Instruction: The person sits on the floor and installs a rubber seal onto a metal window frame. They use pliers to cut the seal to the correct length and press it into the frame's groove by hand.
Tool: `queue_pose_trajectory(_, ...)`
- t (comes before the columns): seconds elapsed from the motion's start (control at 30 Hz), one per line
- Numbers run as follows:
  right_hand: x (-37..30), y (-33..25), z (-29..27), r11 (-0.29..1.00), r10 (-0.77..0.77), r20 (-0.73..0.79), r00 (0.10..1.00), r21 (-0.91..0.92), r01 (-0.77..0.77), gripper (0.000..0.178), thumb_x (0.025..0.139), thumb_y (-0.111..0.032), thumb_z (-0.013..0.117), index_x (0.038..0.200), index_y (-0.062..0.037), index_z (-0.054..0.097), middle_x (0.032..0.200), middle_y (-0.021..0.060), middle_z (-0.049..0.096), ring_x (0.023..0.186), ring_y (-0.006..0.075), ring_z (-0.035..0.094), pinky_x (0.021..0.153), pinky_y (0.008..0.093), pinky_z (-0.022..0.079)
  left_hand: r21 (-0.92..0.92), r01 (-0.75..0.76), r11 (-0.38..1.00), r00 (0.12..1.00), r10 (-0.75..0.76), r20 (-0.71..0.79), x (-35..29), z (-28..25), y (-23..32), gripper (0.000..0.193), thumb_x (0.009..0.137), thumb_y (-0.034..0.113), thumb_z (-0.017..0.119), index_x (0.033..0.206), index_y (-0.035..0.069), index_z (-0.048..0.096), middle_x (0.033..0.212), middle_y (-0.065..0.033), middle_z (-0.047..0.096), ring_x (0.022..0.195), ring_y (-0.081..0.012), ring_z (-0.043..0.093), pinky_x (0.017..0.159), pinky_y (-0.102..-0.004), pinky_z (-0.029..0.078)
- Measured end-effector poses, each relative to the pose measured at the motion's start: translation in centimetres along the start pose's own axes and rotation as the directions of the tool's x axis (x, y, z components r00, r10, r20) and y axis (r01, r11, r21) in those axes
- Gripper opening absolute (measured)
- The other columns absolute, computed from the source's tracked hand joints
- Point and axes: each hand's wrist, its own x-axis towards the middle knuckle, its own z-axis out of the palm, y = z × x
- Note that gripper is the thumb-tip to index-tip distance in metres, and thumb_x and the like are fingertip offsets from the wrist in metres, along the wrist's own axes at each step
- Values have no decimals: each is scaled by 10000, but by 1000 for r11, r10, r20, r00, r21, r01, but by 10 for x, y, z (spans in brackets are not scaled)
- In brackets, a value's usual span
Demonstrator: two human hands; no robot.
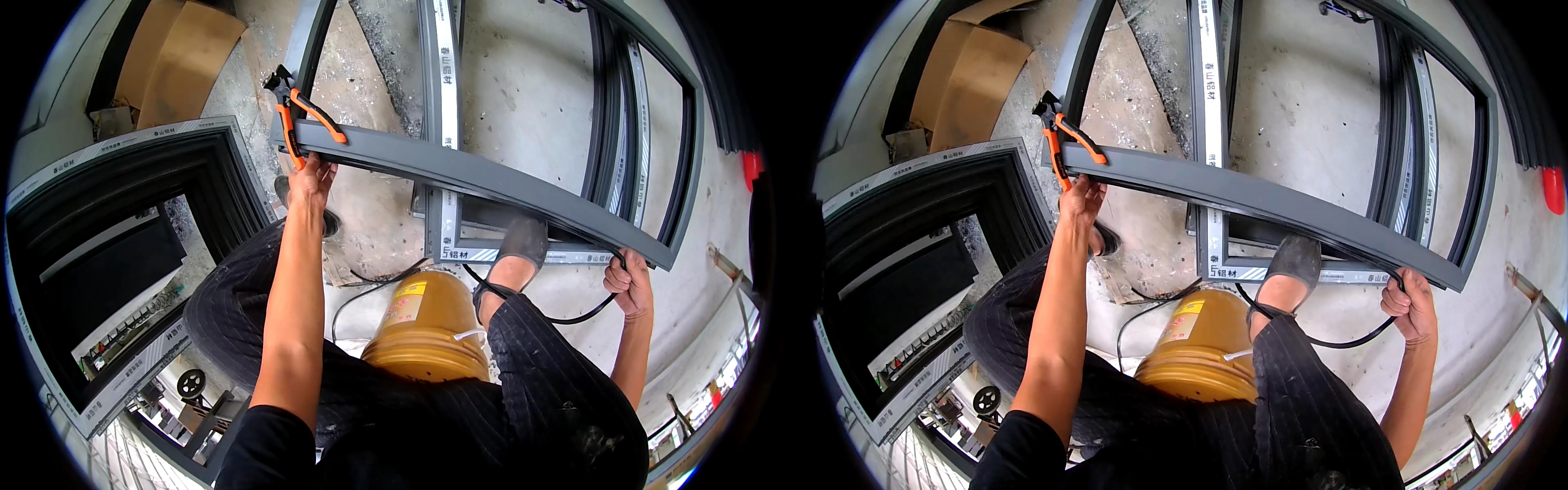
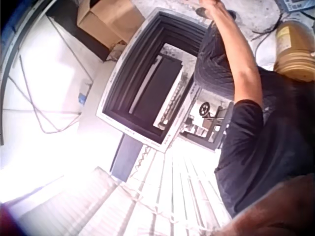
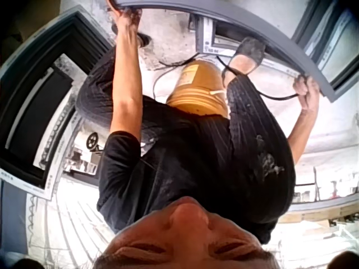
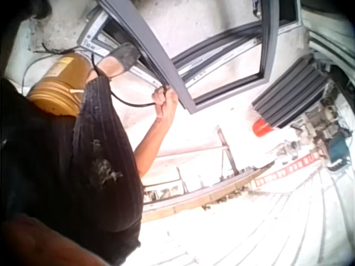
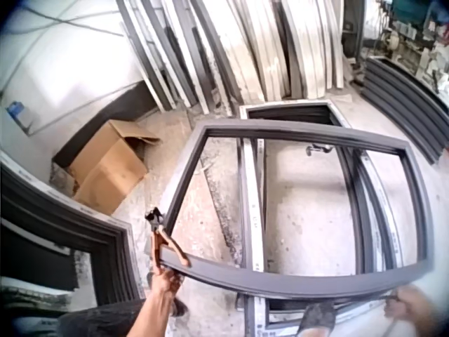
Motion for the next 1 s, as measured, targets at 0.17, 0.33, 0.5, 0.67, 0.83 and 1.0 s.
queue_pose_trajectory(0.17,6,8,-11,994,78,31,996,68,-80,288,997,-274,502,922,1,542,557,-73,324,444,22,259,403,188,204,-43,155,987,976,-146,161,-37,18,-5,167,986,180,519,1072,45,565,1011,-70,624,972,-213,595,963,-402,485)
queue_pose_trajectory(0.33,6,4,-1,987,143,-25,989,-68,-145,188,900,-183,652,950,-35,548,547,-90,315,440,16,263,418,184,181,54,31,998,999,-28,-42,-14,11,-18,148,963,178,563,1033,48,568,975,-65,626,906,-216,606,872,-400,530)
queue_pose_trajectory(0.5,11,9,-2,940,36,-195,980,-327,-100,198,887,-218,677,927,-58,568,590,-81,370,469,17,289,434,186,203,-31,143,989,982,-138,129,-34,17,-18,165,966,168,555,1089,59,561,1069,-73,624,1046,-219,583,969,-414,487)
queue_pose_trajectory(0.67,13,15,-1,707,-149,-267,952,-702,-87,239,923,-263,629,830,-45,601,661,-41,493,598,50,434,541,208,342,-22,110,994,984,-106,145,-45,24,-35,188,969,172,549,1092,30,542,1111,-97,611,1102,-247,570,1022,-430,455)
queue_pose_trajectory(0.83,12,17,-1,781,-147,-282,948,-621,-64,361,954,-358,570,772,-47,564,644,-21,496,577,66,430,530,215,342,41,67,997,998,-68,17,-44,40,-37,199,971,175,547,1080,9,529,1116,-106,605,1100,-254,571,1016,-429,456)
queue_pose_trajectory(1.0,10,11,2,951,-34,-81,996,-308,7,505,969,-450,499,637,-79,416,559,15,383,500,109,360,453,242,287,-21,196,980,946,-184,266,-65,38,-41,204,971,184,547,1088,17,540,1101,-96,614,1096,-235,574,1031,-409,452)
